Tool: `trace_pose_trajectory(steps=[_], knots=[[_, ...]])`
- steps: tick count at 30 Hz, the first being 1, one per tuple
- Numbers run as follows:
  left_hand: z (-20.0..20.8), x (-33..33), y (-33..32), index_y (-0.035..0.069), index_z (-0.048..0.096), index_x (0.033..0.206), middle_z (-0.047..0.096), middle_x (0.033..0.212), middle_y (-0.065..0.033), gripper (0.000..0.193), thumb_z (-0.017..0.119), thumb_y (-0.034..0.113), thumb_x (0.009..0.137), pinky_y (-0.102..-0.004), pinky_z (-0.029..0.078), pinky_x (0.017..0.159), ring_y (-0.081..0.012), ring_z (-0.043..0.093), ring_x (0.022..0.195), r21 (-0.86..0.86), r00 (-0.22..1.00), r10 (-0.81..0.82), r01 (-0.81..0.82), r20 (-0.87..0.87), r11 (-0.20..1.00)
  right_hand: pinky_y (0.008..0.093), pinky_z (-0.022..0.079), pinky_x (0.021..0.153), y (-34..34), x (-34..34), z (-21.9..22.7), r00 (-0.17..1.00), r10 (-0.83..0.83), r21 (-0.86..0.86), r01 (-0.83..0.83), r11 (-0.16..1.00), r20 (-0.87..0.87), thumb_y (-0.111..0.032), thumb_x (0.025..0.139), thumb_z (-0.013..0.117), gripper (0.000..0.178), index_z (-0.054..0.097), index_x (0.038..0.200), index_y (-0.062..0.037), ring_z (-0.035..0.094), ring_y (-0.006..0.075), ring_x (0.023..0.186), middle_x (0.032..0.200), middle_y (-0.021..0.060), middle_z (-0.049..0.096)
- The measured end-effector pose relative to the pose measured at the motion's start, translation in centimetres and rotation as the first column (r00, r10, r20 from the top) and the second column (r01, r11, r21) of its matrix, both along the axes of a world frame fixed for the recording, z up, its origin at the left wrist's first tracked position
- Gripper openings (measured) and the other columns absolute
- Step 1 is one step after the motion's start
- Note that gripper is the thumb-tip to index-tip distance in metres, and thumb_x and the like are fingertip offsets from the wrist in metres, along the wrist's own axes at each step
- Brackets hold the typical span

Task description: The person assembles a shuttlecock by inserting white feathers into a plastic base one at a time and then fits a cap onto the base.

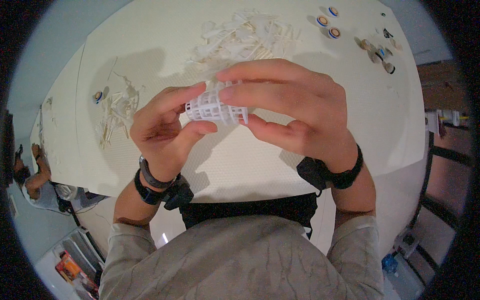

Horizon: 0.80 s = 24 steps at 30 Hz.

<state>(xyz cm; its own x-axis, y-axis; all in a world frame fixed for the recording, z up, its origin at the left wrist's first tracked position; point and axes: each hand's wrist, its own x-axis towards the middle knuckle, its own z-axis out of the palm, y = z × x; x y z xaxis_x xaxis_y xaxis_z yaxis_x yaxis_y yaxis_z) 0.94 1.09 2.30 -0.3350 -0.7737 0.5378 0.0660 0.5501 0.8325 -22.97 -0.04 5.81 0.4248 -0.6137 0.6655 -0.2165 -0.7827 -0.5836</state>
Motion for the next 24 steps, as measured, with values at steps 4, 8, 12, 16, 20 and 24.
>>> trace_pose_trajectory(steps=[4,8,12,16,20,24], knots=[[0.1,-0.1,0.2,-0.009,0.064,0.126,0.068,0.114,-0.0179,0.049,0.081,-0.008,0.080,-0.0325,0.055,0.089,-0.0206,0.067,0.101,0.004,1.000,0.017,-0.017,-0.014,1.000,0.0359,0.062,0.081,-0.3,-0.3,-0.1,0.999,0.035,-0.027,-0.036,0.999,-0.025,0.008,0.067,0.079,0.049,0.071,0.113,-0.0055,0.073,0.0310,0.101,0.116,0.0196,0.072],[0.4,-1.1,0.3,-0.003,0.071,0.117,0.075,0.103,-0.0140,0.044,0.087,-0.001,0.076,-0.0291,0.057,0.079,-0.0179,0.072,0.090,0.081,0.981,0.138,-0.128,-0.133,0.988,0.0362,0.061,0.079,0.3,-0.3,0.2,0.999,0.031,0.143,-0.028,0.989,-0.018,0.012,0.068,0.078,0.049,0.067,0.113,-0.0025,0.071,0.0325,0.106,0.117,0.0253,0.070],[0.3,-0.6,0.2,-0.005,0.070,0.118,0.073,0.102,-0.0136,0.042,0.084,-0.003,0.078,-0.0292,0.056,0.083,-0.0173,0.070,0.091,0.055,0.980,0.133,-0.126,-0.148,0.990,0.0286,0.061,0.073,0.2,0.0,-0.5,0.989,-0.057,0.171,0.033,0.985,0.135,0.005,0.072,0.083,0.049,0.072,0.118,-0.0068,0.073,0.0222,0.100,0.121,0.0136,0.073],[0.2,-0.8,0.2,-0.005,0.070,0.118,0.073,0.101,-0.0133,0.041,0.084,-0.004,0.079,-0.0287,0.054,0.082,-0.0170,0.069,0.091,0.049,0.977,0.133,-0.126,-0.170,0.991,0.0293,0.056,0.075,0.0,-0.8,-0.1,1.000,-0.009,0.154,0.004,0.988,0.028,0.007,0.067,0.085,0.059,0.066,0.123,0.0001,0.071,0.0278,0.106,0.119,0.0232,0.071],[0.1,-0.8,0.2,-0.005,0.071,0.117,0.073,0.102,-0.0141,0.042,0.085,-0.004,0.077,-0.0281,0.054,0.081,-0.0174,0.069,0.090,0.068,0.982,0.131,-0.122,-0.140,0.990,0.0253,0.057,0.064,0.0,-0.6,0.1,0.998,-0.049,0.136,0.045,0.990,0.027,-0.001,0.068,0.090,0.058,0.072,0.123,-0.0075,0.073,0.0188,0.090,0.118,0.0119,0.074],[-0.1,0.3,0.2,-0.008,0.063,0.125,0.067,0.121,-0.0187,0.042,0.078,-0.003,0.086,-0.0326,0.054,0.092,-0.0212,0.065,0.107,-0.004,1.000,0.020,-0.020,-0.022,1.000,0.0258,0.057,0.064,-0.1,-0.3,0.0,0.999,-0.035,0.145,0.031,0.989,0.032,-0.004,0.067,0.091,0.060,0.072,0.123,-0.0077,0.073,0.0184,0.089,0.114,0.0116,0.074]])
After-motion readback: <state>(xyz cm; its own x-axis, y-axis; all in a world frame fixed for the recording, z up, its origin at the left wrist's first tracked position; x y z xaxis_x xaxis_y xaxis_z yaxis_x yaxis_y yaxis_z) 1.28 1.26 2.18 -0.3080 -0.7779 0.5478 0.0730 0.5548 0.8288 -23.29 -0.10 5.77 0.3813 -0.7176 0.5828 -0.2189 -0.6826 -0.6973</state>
